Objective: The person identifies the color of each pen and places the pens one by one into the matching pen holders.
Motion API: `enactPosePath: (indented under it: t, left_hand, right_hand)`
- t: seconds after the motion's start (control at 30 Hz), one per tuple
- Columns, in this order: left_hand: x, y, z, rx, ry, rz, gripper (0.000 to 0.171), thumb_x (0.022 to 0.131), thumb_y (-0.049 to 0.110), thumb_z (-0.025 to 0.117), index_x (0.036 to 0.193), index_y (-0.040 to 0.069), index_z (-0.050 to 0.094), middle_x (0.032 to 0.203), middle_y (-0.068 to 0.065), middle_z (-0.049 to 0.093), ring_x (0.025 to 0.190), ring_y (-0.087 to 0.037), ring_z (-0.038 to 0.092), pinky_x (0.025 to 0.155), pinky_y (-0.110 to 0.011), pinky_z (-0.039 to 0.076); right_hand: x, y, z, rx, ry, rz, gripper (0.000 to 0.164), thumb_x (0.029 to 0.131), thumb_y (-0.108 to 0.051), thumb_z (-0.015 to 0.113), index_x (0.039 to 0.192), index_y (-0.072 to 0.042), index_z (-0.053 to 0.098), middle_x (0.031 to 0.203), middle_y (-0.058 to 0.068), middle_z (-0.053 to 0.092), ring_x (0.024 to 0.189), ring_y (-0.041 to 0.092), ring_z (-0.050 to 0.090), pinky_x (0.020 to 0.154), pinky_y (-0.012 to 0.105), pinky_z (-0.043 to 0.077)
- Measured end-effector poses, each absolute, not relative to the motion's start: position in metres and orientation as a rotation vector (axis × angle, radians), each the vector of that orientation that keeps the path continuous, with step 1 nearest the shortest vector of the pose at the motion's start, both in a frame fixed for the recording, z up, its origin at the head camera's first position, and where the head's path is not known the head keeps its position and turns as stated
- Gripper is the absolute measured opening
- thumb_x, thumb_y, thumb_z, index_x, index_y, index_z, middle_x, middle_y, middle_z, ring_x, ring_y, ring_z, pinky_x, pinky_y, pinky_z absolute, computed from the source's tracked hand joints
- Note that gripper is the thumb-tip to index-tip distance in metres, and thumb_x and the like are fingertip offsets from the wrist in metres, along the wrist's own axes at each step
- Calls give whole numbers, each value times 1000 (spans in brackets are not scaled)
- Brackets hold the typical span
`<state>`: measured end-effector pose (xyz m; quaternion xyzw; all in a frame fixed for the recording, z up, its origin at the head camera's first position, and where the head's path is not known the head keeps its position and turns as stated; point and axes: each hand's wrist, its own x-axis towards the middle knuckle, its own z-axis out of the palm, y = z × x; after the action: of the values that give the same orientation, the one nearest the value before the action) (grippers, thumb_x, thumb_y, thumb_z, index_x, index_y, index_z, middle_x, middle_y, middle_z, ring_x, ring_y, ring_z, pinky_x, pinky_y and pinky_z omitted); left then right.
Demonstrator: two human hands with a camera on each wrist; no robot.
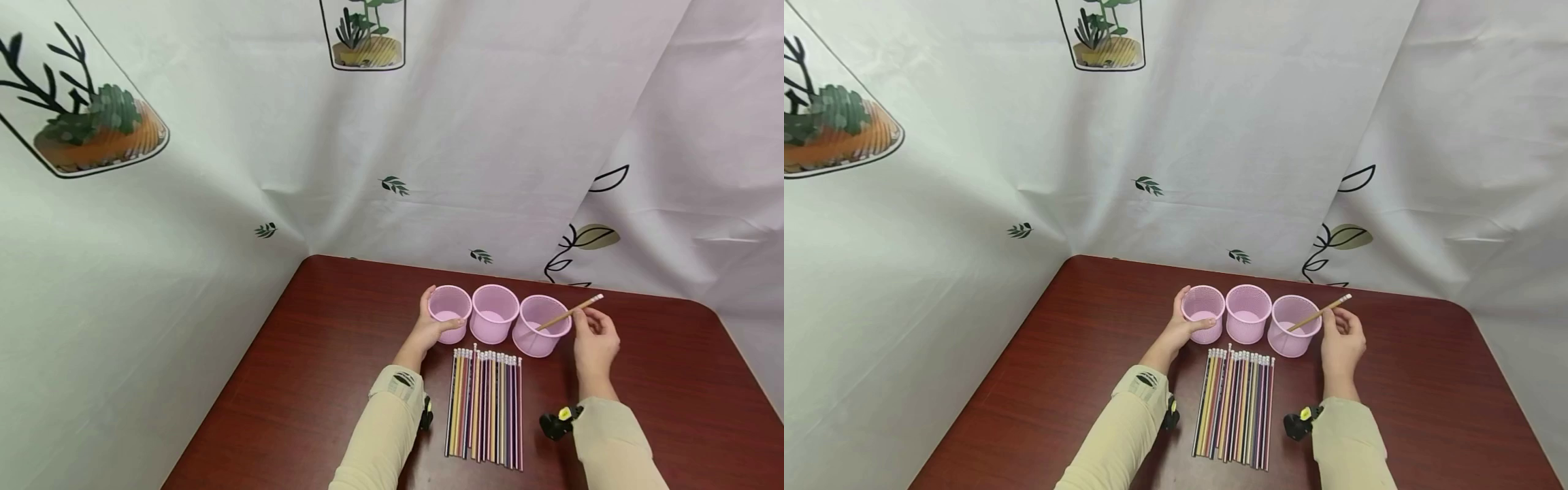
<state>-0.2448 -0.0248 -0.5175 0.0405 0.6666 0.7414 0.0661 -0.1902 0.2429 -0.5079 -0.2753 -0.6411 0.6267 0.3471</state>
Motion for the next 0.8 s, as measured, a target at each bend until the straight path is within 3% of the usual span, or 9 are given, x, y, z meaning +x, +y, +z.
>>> enactPosePath:
  t: [0.2, 0.37, 0.53, 0.67, 0.8]
  left_hand:
    - [-232, -28, -496, 138, 1994, 2233, 90, 69, -9, 72, 142, 6, 21, 142, -23, 26, 127, -43, 26, 106, -53, 19]
    - [-234, -28, -497, 145, 1992, 2238, 91, 69, -9, 72, 142, 7, 20, 142, -23, 27, 127, -43, 27, 106, -54, 19]
    - [-233, -29, -496, 131, 2005, 2224, 92, 69, -7, 73, 143, 7, 20, 141, -21, 29, 126, -40, 29, 106, -53, 20]
    - [-233, -28, -496, 136, 2002, 2225, 92, 70, -7, 73, 143, 7, 20, 141, -21, 29, 127, -41, 29, 106, -53, 20]
    - [-233, -28, -496, 145, 1985, 2243, 91, 69, -8, 72, 142, 7, 20, 141, -23, 28, 127, -42, 28, 106, -53, 19]
  right_hand:
    - [-186, 239, -484, -744, -1595, 1532, 12, 84, -24, 66, 94, -21, 60, 76, -19, 58, 70, 0, 51, 65, 15, 38]
    - [-178, 229, -462, -531, -1690, 1480, 17, 85, -12, 65, 100, -8, 62, 80, -14, 57, 72, 1, 51, 63, 13, 39]
    - [-158, 209, -470, -303, -1876, 1393, 19, 82, 1, 62, 100, 7, 59, 74, -14, 55, 65, -1, 49, 57, 8, 38]
    - [-138, 193, -494, -119, -2139, 1361, 14, 79, 5, 63, 93, 4, 62, 71, -8, 55, 62, 0, 48, 55, 9, 40]
    - [-128, 184, -521, 27, -2481, 1239, 10, 79, -2, 68, 87, -7, 64, 69, -7, 54, 62, 1, 48, 56, 17, 41]
